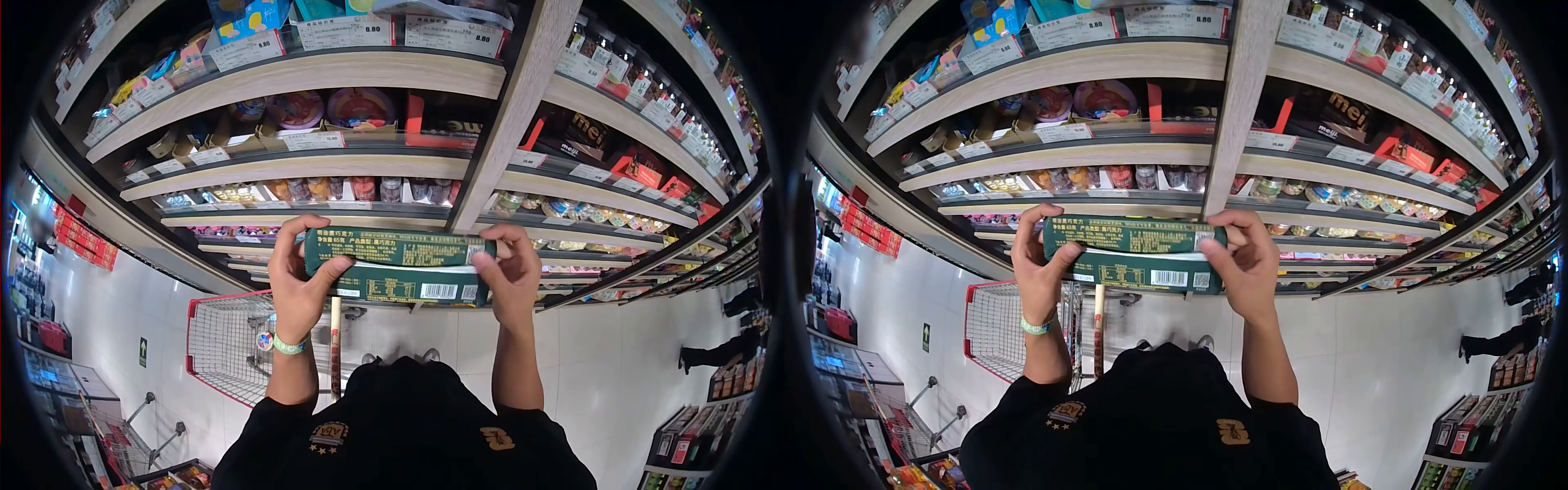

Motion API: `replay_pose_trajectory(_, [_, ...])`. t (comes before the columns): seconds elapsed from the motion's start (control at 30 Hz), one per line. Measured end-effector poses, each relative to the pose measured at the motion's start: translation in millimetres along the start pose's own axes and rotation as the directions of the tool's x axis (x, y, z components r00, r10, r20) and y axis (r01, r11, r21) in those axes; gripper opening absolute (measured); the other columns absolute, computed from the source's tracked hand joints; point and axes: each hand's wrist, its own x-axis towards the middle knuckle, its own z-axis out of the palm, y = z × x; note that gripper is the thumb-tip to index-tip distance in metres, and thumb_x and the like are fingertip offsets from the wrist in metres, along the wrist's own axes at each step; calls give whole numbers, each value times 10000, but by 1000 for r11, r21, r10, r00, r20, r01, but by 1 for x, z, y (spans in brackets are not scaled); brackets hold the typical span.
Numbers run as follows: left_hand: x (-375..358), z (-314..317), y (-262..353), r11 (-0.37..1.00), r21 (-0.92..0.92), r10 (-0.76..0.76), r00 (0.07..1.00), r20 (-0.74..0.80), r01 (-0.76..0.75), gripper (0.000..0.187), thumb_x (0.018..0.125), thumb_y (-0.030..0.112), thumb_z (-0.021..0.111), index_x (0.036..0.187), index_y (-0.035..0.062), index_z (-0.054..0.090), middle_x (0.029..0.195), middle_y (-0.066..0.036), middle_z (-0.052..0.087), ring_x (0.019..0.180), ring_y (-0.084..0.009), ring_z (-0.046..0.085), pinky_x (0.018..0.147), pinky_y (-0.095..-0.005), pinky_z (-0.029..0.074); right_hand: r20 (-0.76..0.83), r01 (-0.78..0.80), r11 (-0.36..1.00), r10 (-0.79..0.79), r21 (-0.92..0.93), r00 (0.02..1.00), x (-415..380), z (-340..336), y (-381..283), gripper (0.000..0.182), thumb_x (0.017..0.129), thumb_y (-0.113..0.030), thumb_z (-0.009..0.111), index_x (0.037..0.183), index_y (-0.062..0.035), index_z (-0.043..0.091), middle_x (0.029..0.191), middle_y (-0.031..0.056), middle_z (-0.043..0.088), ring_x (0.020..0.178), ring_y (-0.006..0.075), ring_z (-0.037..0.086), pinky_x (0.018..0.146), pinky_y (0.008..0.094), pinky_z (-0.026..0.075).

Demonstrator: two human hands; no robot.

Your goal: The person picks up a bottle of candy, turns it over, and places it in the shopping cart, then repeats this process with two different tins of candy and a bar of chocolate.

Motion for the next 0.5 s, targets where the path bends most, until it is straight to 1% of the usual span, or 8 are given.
replay_pose_trajectory(0.03, [0, 1, 0, 1000, 5, -8, 1000, 0, 8, 502, 826, -9, 779, 1248, 22, 509, 1021, -80, 675, 923, -123, 652, 801, -254, 537, 0, -3, 1000, 3, 1, 1000, -1, -2, 2, 359, 875, 54, 685, 1204, 15, 547, 1062, 87, 673, 986, 110, 632, 857, 249, 491])
replay_pose_trajectory(0.1, [0, 4, 1, 1000, 12, -10, 1000, -15, 10, 463, 849, 3, 765, 1240, 25, 519, 1000, -70, 679, 897, -107, 642, 783, -239, 526, 1, -22, 1000, 22, 9, 1000, 0, -5, 5, 266, 905, 40, 668, 1148, 11, 563, 968, 62, 686, 921, 81, 624, 815, 229, 486])
replay_pose_trajectory(0.13, [0, 5, 1, 1000, 13, -11, 1000, -17, 11, 463, 849, 3, 765, 1240, 25, 519, 1000, -70, 679, 897, -107, 642, 783, -239, 526, 3, -23, 1000, 23, 11, 1000, 1, -4, 4, 266, 905, 40, 668, 1148, 11, 563, 968, 62, 686, 921, 81, 624, 815, 229, 486])
replay_pose_trajectory(0.2, [0, 6, 2, 1000, 27, -14, 999, -50, 15, 440, 861, 13, 759, 1233, 26, 524, 982, -65, 685, 882, -102, 641, 775, -232, 520, -13, -23, 1000, 24, 10, 1000, 3, 0, 0, 265, 917, 25, 662, 1161, 8, 561, 925, 52, 687, 862, 64, 613, 766, 217, 485])
replay_pose_trajectory(0.23, [0, 7, 3, 999, 29, -18, 999, -48, 20, 440, 861, 13, 759, 1233, 26, 524, 982, -65, 685, 882, -102, 641, 775, -232, 520, -16, -27, 1000, 28, 11, 999, 3, 3, -2, 265, 917, 25, 662, 1161, 8, 561, 925, 52, 687, 862, 64, 613, 766, 217, 485])
replay_pose_trajectory(0.3, [0, 8, 5, 999, 13, -29, 998, -51, 30, 419, 872, 26, 753, 1226, 27, 529, 974, -66, 691, 870, -96, 639, 766, -225, 515, -38, -70, 993, 74, 94, 997, 4, 6, -4, 252, 930, 10, 654, 1163, 9, 559, 941, 64, 688, 829, 59, 603, 736, 211, 484])
replay_pose_trajectory(0.43, [-1, 9, 7, 1000, 0, -22, 998, -57, 22, 409, 877, 31, 748, 1222, 26, 529, 971, -73, 693, 871, -96, 637, 770, -227, 515, -31, -77, 990, 82, 121, 996, 4, 5, -4, 244, 938, 1, 647, 1166, 10, 558, 949, 78, 695, 824, 63, 610, 725, 207, 487])
replay_pose_trajectory(0.5, [-1, 10, 7, 1000, -3, -16, 998, -65, 16, 408, 880, 30, 742, 1225, 27, 525, 957, -78, 697, 840, -92, 641, 733, -221, 513, -21, -78, 989, 81, 125, 996, 3, 4, -3, 246, 939, 3, 645, 1168, 12, 557, 952, 85, 698, 827, 66, 614, 727, 208, 490])
